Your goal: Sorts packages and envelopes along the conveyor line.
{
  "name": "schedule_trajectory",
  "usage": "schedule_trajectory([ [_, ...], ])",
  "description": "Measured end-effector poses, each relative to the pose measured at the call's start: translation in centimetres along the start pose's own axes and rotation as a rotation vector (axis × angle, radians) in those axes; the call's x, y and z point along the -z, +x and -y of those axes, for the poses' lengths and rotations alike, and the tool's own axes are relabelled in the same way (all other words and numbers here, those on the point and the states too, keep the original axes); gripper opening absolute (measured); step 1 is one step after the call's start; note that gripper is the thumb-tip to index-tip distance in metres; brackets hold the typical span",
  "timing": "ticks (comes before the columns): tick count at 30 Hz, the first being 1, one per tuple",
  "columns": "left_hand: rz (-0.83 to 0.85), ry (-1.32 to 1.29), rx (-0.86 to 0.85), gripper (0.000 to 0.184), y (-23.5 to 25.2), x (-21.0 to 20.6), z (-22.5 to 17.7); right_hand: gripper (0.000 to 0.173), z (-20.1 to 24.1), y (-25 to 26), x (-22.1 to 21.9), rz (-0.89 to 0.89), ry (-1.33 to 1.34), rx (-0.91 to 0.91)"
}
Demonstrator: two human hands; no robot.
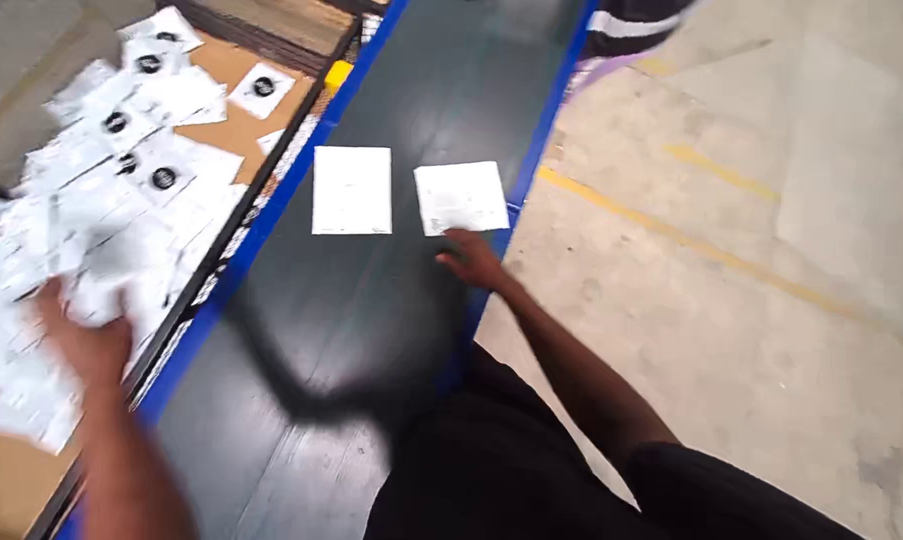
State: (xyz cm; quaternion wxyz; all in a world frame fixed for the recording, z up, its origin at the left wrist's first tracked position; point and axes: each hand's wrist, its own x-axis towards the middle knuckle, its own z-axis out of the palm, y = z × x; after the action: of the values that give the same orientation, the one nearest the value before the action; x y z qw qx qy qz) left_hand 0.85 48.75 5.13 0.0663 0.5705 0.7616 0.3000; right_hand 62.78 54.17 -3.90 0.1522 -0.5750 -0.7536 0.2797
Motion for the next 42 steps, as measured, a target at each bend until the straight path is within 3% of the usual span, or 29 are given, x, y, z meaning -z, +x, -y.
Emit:
schedule_trajectory([
  [4, 0.277, -0.071, 0.022, 0.078, -1.8, -13.6, -9.9, 0.11, -4.4, 7.1, 4.2, 0.004, -0.098, -0.071],
  [6, 0.316, -0.044, 0.043, 0.084, -4.0, -18.8, -13.1, 0.129, -5.8, 8.7, 4.3, 0.099, -0.194, -0.062],
  [8, 0.347, 0.036, 0.175, 0.101, -5.6, -20.5, -13.6, 0.13, -3.8, 10.0, 2.9, 0.227, -0.271, -0.013],
  [10, 0.41, 0.094, 0.305, 0.104, -7.2, -20.6, -13.3, 0.125, -0.7, 8.5, 2.0, 0.283, -0.348, -0.011],
  [13, 0.402, 0.146, 0.384, 0.099, -9.9, -19.1, -12.0, 0.118, 1.9, 4.8, -0.2, 0.274, -0.41, -0.017],
  [17, 0.441, 0.014, 0.605, 0.111, -14.4, -14.5, -8.7, 0.111, 4.9, -0.4, -4.2, 0.303, -0.37, -0.026],
  [20, 0.388, -0.304, 0.754, 0.102, -19.8, -11.4, -6.2, 0.09, 7.6, -3.2, -6.4, 0.464, -0.234, -0.05],
  [24, 0.151, -0.831, 0.811, 0.077, -28.3, -7.9, -4.6, 0.05, 9.8, -4.8, -8.0, 0.83, 0.032, 0.092],
  [28, 0.08, -1.112, 0.9, 0.067, -32.8, -3.4, -4.0, 0.042, 11.5, -4.3, -8.2, 0.978, 0.168, 0.116],
  [32, 0.121, -1.123, 0.889, 0.061, -31.3, 1.9, -2.1, 0.04, 12.8, -3.2, -7.8, 0.947, 0.197, 0.099],
  [34, -0.048, -1.117, 0.831, 0.065, -28.5, 3.1, -0.4, 0.04, 13.3, -2.8, -7.4, 0.929, 0.231, 0.069],
  [36, -0.281, -1.277, 0.727, 0.069, -24.9, 3.4, 1.8, 0.039, 13.6, -2.6, -7.3, 0.893, 0.305, 0.042],
  [38, -0.404, -1.324, 0.692, 0.076, -22.1, 4.1, 3.8, 0.038, 14.4, -2.5, -7.8, 0.84, 0.382, 0.031],
  [40, -0.404, -1.162, 0.799, 0.068, -19.4, 2.9, 3.1, 0.041, 15.0, -3.6, -7.1, 0.767, 0.473, -0.026],
  [42, -0.297, -1.087, 0.77, 0.061, -17.7, 0.7, 1.8, 0.043, 15.6, -4.1, -7.1, 0.773, 0.558, -0.011],
])
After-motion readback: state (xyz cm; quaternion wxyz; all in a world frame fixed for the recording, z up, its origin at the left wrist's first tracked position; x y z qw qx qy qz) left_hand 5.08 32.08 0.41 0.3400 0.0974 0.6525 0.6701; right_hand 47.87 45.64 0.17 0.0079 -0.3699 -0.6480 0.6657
